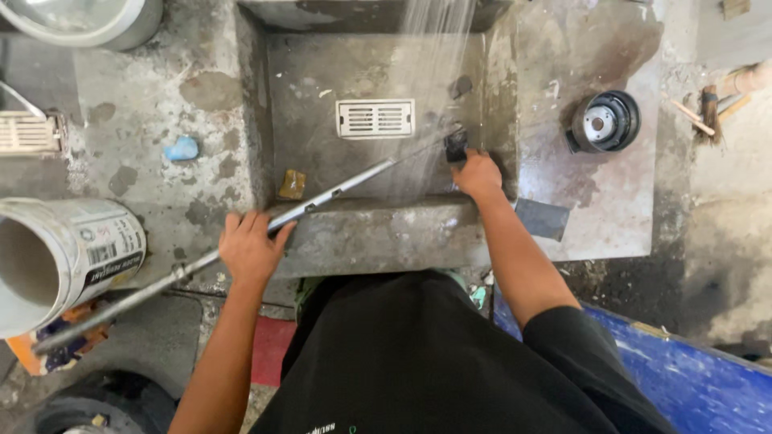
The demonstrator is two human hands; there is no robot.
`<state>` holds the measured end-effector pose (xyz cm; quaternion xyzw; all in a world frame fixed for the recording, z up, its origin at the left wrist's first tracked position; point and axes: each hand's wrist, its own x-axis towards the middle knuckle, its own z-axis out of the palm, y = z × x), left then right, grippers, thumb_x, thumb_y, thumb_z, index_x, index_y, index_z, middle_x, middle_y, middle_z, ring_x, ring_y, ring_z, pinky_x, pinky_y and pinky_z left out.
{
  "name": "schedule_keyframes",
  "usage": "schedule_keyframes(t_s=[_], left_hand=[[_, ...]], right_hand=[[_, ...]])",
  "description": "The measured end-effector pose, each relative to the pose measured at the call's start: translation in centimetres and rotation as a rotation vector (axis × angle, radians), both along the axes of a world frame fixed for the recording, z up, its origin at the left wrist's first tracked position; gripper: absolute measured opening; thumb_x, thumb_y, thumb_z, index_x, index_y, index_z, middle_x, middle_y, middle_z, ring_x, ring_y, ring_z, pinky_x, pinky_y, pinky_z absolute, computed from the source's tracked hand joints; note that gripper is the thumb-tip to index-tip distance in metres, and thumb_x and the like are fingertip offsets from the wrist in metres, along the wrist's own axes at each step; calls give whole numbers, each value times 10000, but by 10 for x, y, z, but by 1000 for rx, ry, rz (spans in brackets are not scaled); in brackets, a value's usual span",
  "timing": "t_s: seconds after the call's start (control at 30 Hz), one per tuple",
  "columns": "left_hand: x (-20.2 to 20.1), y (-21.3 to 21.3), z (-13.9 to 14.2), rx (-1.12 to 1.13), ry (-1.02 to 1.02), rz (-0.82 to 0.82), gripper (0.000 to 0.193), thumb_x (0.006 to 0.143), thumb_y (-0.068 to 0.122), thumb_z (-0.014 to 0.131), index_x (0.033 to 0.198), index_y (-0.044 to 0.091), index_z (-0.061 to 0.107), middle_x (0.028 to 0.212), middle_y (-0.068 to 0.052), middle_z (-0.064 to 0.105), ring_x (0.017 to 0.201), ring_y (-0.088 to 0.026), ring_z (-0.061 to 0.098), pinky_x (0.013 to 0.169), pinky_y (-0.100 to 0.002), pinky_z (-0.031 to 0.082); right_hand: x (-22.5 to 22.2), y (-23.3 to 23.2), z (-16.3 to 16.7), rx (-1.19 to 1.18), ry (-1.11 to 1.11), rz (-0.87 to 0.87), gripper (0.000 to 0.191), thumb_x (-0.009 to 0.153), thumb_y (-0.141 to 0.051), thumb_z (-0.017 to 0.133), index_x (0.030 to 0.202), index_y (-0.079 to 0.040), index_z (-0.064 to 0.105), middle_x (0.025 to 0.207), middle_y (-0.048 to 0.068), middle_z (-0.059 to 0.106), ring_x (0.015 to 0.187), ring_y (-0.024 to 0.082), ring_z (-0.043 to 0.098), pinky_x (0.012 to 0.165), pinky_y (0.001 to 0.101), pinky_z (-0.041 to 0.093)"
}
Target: The person scrubs a long metal rod with a small abrasive pad in a concrete sink, then rinses it under running water. The rod is handled with both hands and moved back and forth along its length during scrubbing.
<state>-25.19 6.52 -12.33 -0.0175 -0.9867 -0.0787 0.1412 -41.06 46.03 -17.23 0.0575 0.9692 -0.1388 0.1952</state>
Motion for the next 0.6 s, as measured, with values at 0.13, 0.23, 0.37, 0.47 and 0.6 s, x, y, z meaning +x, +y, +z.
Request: schedule_keyframes(t_s=[0.13, 0.23, 0.37, 0.47, 0.6], left_hand=[[16, -7, -1, -29, 11, 41, 377, 822, 461, 850, 890, 109, 735, 880, -13, 655, 867, -280, 576, 677, -421, 468], [29, -12, -4, -5, 20, 77, 383, 826, 445, 866, 914, 92, 747, 878, -28, 656, 830, -284, 565, 677, -416, 466], [41, -13, -8, 29, 62, 97, 372, 831, 422, 868, 941, 89, 744, 915, -35, 667, 848, -293, 563, 718, -415, 475], [47, -13, -10, 32, 76, 115, 370, 827, 419, 866, 953, 92, 747, 910, -37, 662, 861, -293, 565, 735, -414, 477], [54, -18, -5, -15, 67, 141, 371, 832, 427, 878, 958, 99, 759, 886, -32, 658, 838, -282, 551, 730, -417, 472]], right_hand=[[-22, 2, -5, 93, -140, -73, 598, 836, -492, 783, 1213, -36, 695, 1227, 240, 696, 1175, 385, 662, 994, 451, 531], [-33, -10, -9, 125, -137, -118, 614, 824, -510, 798, 1199, -35, 698, 1227, 215, 702, 1159, 367, 677, 966, 450, 547], [-38, -23, -15, 129, -132, -207, 605, 803, -506, 822, 1190, -57, 704, 1247, 176, 701, 1166, 348, 675, 960, 448, 548], [-36, -25, -23, 80, -94, -268, 605, 760, -448, 862, 1188, -53, 698, 1236, 182, 690, 1162, 343, 668, 960, 435, 538], [-35, -21, -33, -146, 17, -269, 421, 806, -335, 813, 1156, -107, 754, 1187, 154, 735, 1123, 325, 696, 966, 423, 548]])
